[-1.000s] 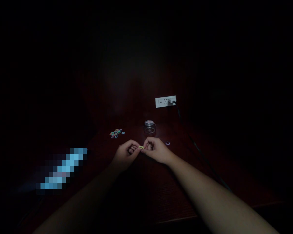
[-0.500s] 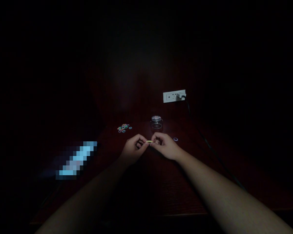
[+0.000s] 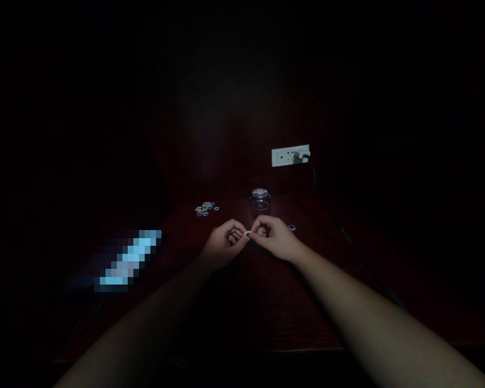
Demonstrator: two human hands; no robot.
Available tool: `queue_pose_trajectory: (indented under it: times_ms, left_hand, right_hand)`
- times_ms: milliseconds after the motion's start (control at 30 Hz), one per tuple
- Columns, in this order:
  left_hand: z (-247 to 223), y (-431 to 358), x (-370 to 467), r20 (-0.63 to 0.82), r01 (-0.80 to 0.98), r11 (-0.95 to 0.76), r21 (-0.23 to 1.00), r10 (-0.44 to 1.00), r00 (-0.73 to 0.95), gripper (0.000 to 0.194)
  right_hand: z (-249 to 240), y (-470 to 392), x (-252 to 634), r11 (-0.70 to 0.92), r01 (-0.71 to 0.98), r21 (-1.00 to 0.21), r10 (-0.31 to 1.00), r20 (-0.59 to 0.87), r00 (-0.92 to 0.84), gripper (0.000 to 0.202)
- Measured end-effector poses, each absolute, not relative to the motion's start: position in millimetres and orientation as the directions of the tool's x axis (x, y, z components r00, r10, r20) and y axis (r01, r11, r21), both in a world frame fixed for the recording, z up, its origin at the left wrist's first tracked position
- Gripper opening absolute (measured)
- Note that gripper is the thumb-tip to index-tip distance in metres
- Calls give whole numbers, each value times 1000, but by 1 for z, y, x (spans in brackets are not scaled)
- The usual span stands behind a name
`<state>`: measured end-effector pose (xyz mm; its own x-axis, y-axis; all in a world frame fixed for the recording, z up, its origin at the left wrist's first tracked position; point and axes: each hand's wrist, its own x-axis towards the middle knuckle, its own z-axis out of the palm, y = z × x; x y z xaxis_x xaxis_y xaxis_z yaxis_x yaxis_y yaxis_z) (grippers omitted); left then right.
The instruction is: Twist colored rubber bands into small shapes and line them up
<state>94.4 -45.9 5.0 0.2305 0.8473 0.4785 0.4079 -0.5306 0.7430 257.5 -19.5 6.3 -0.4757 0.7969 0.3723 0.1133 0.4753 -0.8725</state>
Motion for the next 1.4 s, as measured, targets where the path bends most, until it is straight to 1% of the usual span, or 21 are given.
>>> queue_pose_trajectory:
  times_ms: [267,533,733,1000,1133,1233,1400]
  left_hand:
    - [5,-44,92,487,435,-542,719,840,241,14]
    - [10,-44,91,512,428,-551,716,832,214,13]
    - [7,-43,92,511,411,-551,726,832,213,14]
    - [7,-44,91,513,421,-556,717,829,222,14]
    - [6,-43,91,513,419,-555,718,830,219,14]
    - [7,-43,92,514,415,-556,721,830,219,14]
    - [8,-44,92,513,418,-555,719,830,219,14]
  right_hand:
    - [8,-20,257,465,100,-879,804,372,-464,25]
    - [11,-19,259,450,37,-892,814,393,-427,19]
    - [8,-19,258,420,39,-907,802,351,-484,21]
    - [9,-17,260,409,30,-912,803,344,-486,19]
    - [8,-16,261,385,31,-922,801,317,-509,18]
    - [8,-17,261,393,50,-918,782,305,-543,17]
    - [9,-17,261,415,56,-908,782,325,-531,16]
